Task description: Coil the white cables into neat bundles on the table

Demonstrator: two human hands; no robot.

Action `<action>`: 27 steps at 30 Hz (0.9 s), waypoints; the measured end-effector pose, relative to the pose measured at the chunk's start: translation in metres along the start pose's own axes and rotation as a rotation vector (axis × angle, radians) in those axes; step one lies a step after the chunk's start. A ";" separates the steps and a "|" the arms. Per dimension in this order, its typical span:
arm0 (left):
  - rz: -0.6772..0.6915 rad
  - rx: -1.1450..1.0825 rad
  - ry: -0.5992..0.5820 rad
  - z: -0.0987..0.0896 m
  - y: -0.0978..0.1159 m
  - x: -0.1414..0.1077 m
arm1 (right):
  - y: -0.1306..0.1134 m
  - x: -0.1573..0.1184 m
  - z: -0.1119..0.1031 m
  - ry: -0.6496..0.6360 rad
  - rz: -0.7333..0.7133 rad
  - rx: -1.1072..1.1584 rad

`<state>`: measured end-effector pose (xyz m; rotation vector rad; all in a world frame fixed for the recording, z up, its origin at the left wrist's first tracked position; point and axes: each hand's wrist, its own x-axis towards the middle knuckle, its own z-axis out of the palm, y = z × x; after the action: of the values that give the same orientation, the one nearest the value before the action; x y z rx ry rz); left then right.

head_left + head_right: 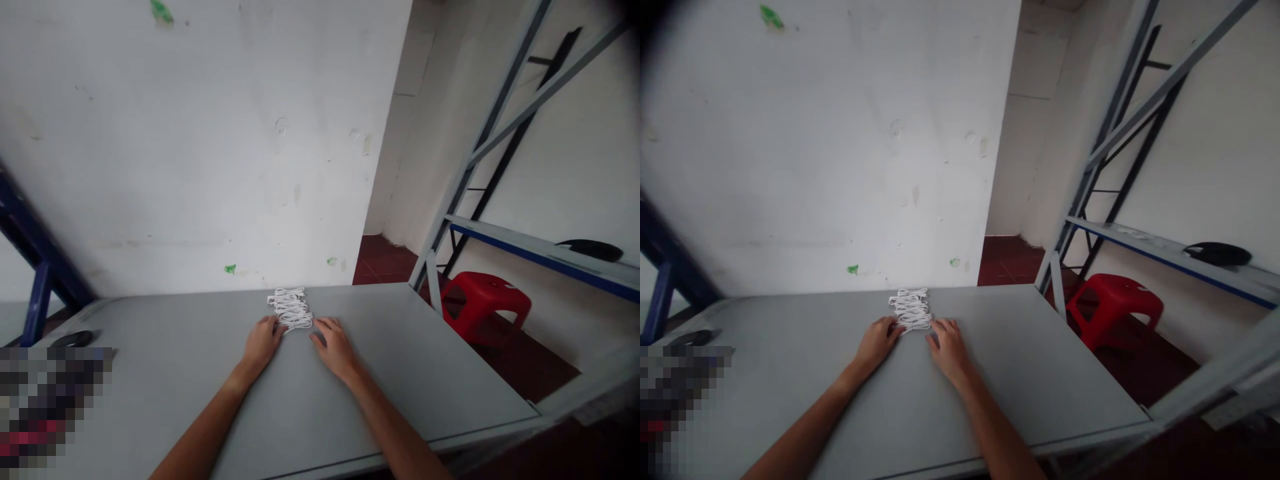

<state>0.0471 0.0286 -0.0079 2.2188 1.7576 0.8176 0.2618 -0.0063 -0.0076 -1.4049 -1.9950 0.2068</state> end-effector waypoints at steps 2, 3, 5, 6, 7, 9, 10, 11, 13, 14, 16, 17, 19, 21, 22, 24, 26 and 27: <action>-0.035 0.029 0.009 0.001 -0.003 0.005 | 0.000 0.000 -0.001 -0.007 -0.005 0.000; -0.045 0.032 0.015 0.002 -0.004 0.006 | 0.001 -0.001 -0.001 -0.010 -0.010 -0.001; -0.044 0.021 0.036 0.002 -0.005 0.003 | 0.001 -0.002 0.000 -0.013 -0.011 -0.018; -0.029 0.012 0.048 0.002 -0.006 -0.001 | 0.002 -0.002 0.000 -0.011 -0.006 -0.034; -0.001 0.005 0.058 0.002 -0.006 -0.006 | 0.002 -0.003 0.000 -0.008 -0.002 -0.052; 0.071 0.021 0.068 0.000 -0.006 -0.020 | 0.004 -0.006 -0.001 -0.008 -0.010 -0.086; 0.111 0.046 0.066 -0.002 -0.006 -0.028 | 0.005 -0.008 -0.002 -0.016 -0.024 -0.098; 0.135 0.082 0.064 -0.005 -0.006 -0.036 | 0.005 -0.010 -0.004 -0.033 -0.040 -0.110; 0.149 0.156 0.046 -0.010 -0.008 -0.051 | 0.006 -0.016 -0.008 -0.091 -0.061 -0.135; 0.156 0.184 0.026 -0.013 -0.010 -0.058 | 0.006 -0.019 -0.011 -0.129 -0.064 -0.151; 0.184 0.224 -0.029 -0.018 -0.015 -0.070 | 0.006 -0.026 -0.018 -0.206 -0.062 -0.186; 0.201 0.240 -0.058 -0.021 -0.018 -0.075 | 0.006 -0.030 -0.020 -0.240 -0.064 -0.202; 0.228 0.267 -0.100 -0.024 -0.023 -0.083 | 0.007 -0.037 -0.025 -0.295 -0.074 -0.223; 0.243 0.286 -0.114 -0.026 -0.025 -0.088 | 0.006 -0.042 -0.028 -0.325 -0.074 -0.233; 0.245 0.291 -0.114 -0.027 -0.025 -0.090 | 0.006 -0.044 -0.029 -0.329 -0.066 -0.235; 0.248 0.296 -0.111 -0.027 -0.025 -0.091 | 0.005 -0.046 -0.030 -0.322 -0.040 -0.233; 0.250 0.299 -0.109 -0.026 -0.025 -0.091 | 0.004 -0.046 -0.029 -0.310 -0.021 -0.226; 0.250 0.301 -0.107 -0.026 -0.024 -0.090 | 0.003 -0.046 -0.029 -0.306 -0.016 -0.224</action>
<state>0.0002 -0.0547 -0.0249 2.6626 1.6677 0.4900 0.2907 -0.0524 -0.0070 -1.5726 -2.3379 0.2058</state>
